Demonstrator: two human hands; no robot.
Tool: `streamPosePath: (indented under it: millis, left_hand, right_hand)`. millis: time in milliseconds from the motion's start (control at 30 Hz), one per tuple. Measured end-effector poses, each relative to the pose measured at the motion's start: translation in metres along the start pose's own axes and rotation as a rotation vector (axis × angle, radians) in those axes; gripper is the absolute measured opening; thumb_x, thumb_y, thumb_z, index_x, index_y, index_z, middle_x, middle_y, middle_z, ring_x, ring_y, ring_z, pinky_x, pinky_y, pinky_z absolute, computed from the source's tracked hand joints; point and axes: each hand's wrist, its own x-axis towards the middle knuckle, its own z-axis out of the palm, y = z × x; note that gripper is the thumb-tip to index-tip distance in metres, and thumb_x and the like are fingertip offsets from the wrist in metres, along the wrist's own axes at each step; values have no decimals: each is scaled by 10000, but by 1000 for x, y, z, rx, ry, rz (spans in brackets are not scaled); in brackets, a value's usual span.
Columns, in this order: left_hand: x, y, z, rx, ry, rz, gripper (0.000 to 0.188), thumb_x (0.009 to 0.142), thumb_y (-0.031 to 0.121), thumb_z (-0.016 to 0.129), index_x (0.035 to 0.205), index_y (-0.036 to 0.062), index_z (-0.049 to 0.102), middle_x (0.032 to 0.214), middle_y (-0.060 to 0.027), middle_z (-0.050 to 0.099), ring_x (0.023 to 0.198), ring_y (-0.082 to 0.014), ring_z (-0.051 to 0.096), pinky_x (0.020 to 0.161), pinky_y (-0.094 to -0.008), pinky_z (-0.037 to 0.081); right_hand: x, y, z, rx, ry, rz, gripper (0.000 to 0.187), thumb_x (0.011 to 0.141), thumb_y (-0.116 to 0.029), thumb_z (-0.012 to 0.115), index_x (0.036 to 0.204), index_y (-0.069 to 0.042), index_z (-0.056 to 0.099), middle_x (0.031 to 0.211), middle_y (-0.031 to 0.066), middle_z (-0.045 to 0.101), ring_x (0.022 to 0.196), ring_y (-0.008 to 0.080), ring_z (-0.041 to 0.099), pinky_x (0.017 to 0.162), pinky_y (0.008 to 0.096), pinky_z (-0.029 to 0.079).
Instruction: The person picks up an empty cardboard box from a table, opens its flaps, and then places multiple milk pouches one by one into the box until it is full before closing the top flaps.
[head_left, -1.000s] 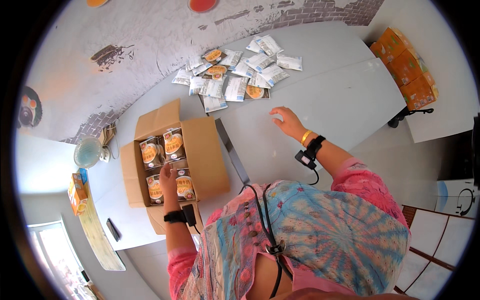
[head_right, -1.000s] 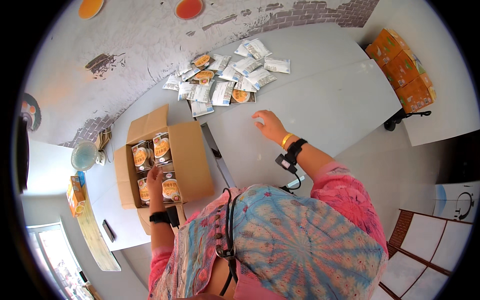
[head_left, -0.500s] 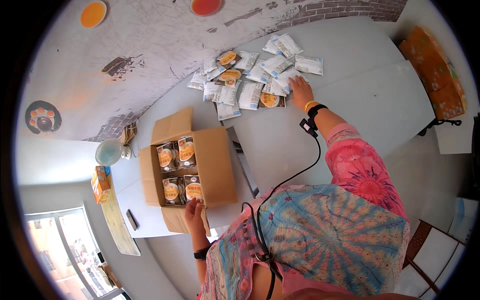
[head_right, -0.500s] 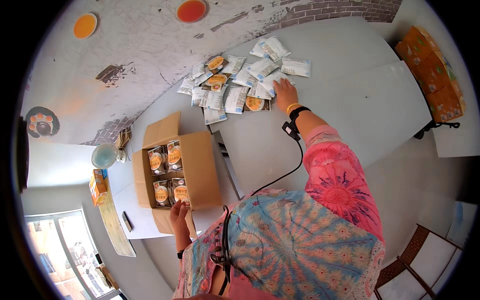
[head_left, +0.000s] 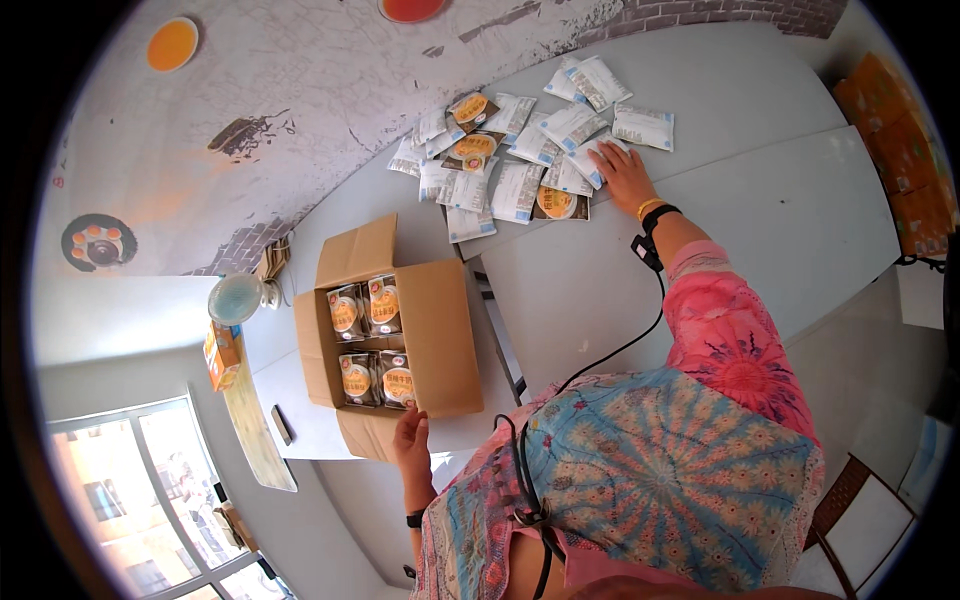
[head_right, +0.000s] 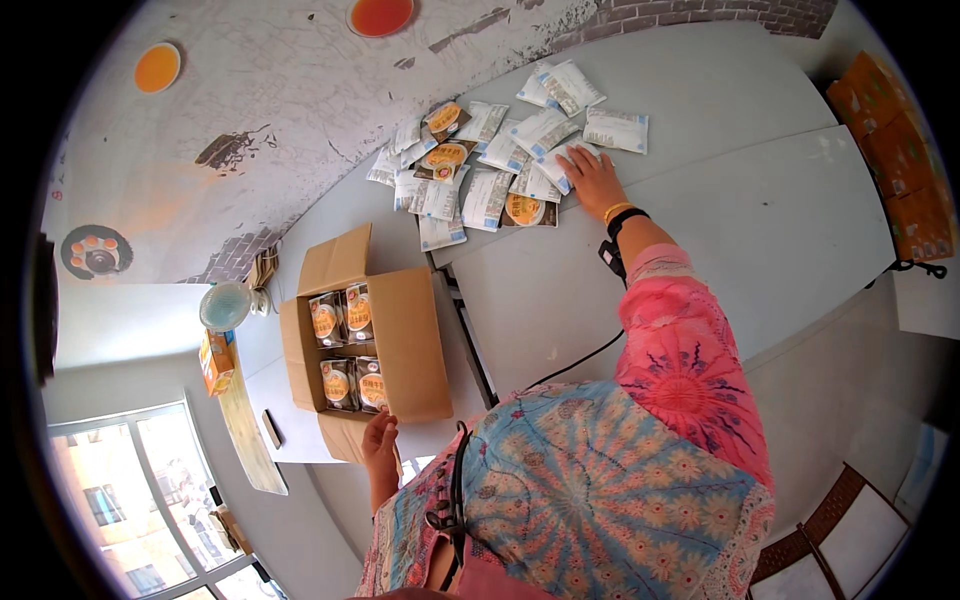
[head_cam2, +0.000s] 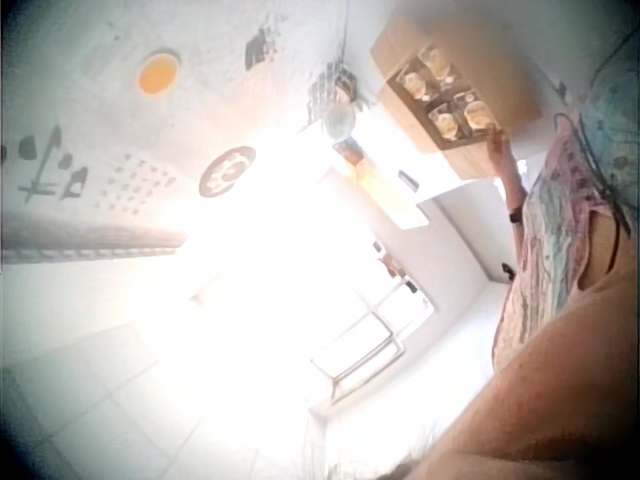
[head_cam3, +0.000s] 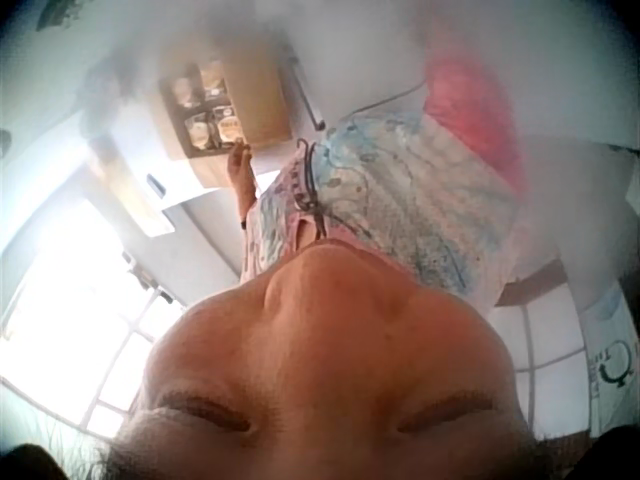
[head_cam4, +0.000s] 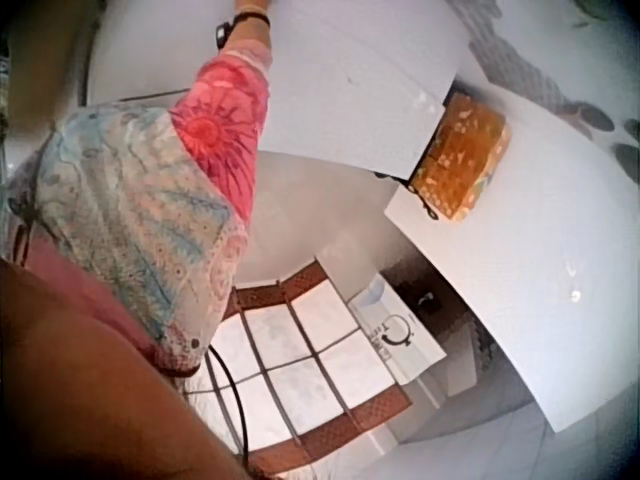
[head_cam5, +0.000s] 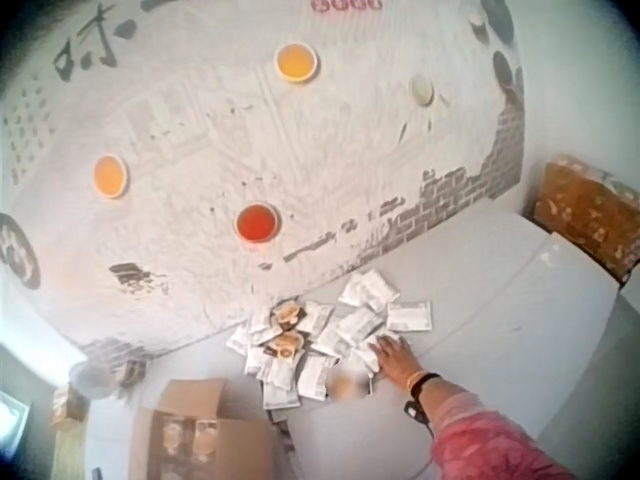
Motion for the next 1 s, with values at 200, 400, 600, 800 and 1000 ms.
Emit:
streamPosePath:
  millis: [200, 400, 600, 800, 1000]
  left_hand:
    - [1, -6, 5, 33, -27, 26, 317, 861, 48, 547, 1167, -18, 495, 1059, -126, 588, 992, -172, 553, 866, -281, 429]
    - [-1, 3, 9, 62, -37, 50, 317, 863, 42, 541, 1171, -19, 493, 1056, -126, 590, 994, -174, 555, 873, -282, 428]
    - [-3, 2, 7, 84, -55, 74, 313, 865, 48, 538, 1167, -25, 498, 1029, -115, 603, 981, -166, 558, 873, -283, 426]
    - [4, 12, 5, 96, -123, 140, 312, 870, 65, 532, 1167, -27, 498, 1020, -106, 607, 961, -158, 558, 861, -283, 421]
    - [9, 12, 3, 3, -202, 145, 322, 873, 82, 535, 1170, -33, 487, 1027, -101, 599, 960, -157, 552, 851, -272, 422]
  right_hand:
    - [4, 19, -11, 85, -52, -35, 595, 796, -108, 551, 1340, -205, 332, 1364, 58, 357, 1248, 242, 344, 928, 420, 345]
    - [7, 21, -20, 89, -102, -9, 479, 871, -98, 452, 1326, -221, 369, 1371, 49, 365, 1249, 237, 352, 927, 401, 356]
    - [-2, 15, -48, 518, -143, 199, 374, 916, -164, 406, 1289, -178, 414, 1238, 88, 506, 1107, 314, 478, 881, 372, 406]
    - [-38, 25, -36, 1010, 37, 537, 391, 929, -297, 425, 1250, -74, 419, 1075, 112, 590, 928, 281, 584, 801, 354, 454]
    - [-74, -35, -100, 2072, -129, 903, 379, 927, -311, 455, 1229, -86, 414, 1202, 63, 508, 1066, 194, 532, 888, 389, 456]
